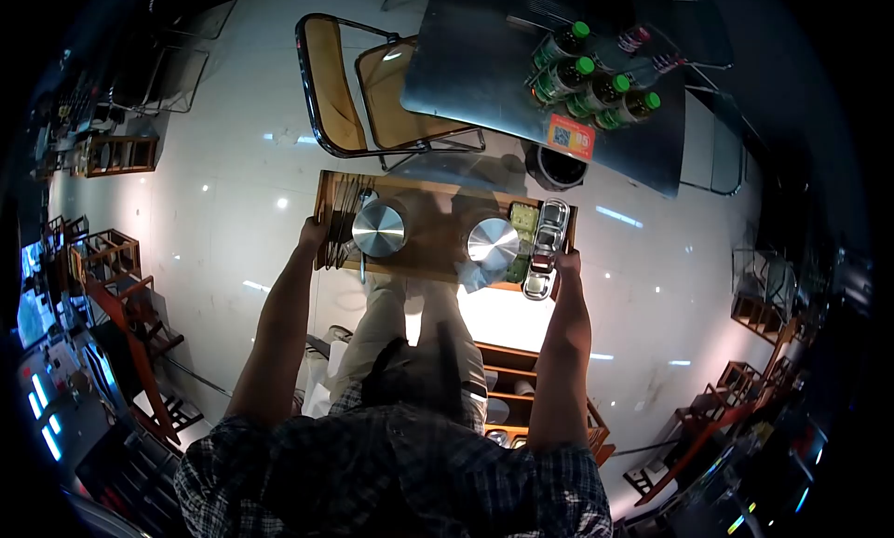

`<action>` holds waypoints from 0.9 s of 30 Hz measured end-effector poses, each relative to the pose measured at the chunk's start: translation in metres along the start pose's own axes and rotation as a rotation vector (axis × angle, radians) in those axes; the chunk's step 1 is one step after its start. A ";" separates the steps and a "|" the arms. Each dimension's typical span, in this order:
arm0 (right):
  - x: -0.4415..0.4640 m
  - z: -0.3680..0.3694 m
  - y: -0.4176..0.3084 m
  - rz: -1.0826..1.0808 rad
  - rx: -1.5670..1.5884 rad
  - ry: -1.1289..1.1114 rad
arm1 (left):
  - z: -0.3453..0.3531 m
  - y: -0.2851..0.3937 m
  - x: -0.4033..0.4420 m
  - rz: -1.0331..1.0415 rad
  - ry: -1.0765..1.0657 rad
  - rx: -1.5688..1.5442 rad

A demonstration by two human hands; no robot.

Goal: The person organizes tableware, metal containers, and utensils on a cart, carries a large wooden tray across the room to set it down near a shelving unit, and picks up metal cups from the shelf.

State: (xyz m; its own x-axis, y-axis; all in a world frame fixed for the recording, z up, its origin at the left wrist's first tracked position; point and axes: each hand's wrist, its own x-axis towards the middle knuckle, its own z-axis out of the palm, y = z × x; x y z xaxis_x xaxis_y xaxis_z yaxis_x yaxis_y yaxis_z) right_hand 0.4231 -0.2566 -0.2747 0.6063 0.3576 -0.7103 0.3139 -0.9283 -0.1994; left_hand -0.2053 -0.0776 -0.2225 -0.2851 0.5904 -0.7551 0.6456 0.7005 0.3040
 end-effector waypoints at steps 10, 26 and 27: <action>-0.012 0.008 -0.007 -0.058 0.434 0.151 | 0.005 -0.007 -0.012 -0.047 0.220 0.129; -0.071 0.031 -0.045 -0.044 0.361 0.188 | -0.075 -0.047 -0.026 -0.002 0.255 -0.096; -0.078 0.033 -0.050 -0.043 0.363 0.197 | -0.079 -0.054 -0.019 0.006 0.250 -0.097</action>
State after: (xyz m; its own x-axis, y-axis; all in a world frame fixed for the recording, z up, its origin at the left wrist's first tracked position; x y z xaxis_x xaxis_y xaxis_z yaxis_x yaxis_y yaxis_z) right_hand 0.3356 -0.2412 -0.2313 0.7374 0.3765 -0.5608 0.0848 -0.8753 -0.4761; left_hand -0.2903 -0.0947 -0.1785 -0.4555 0.6665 -0.5902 0.5801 0.7251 0.3711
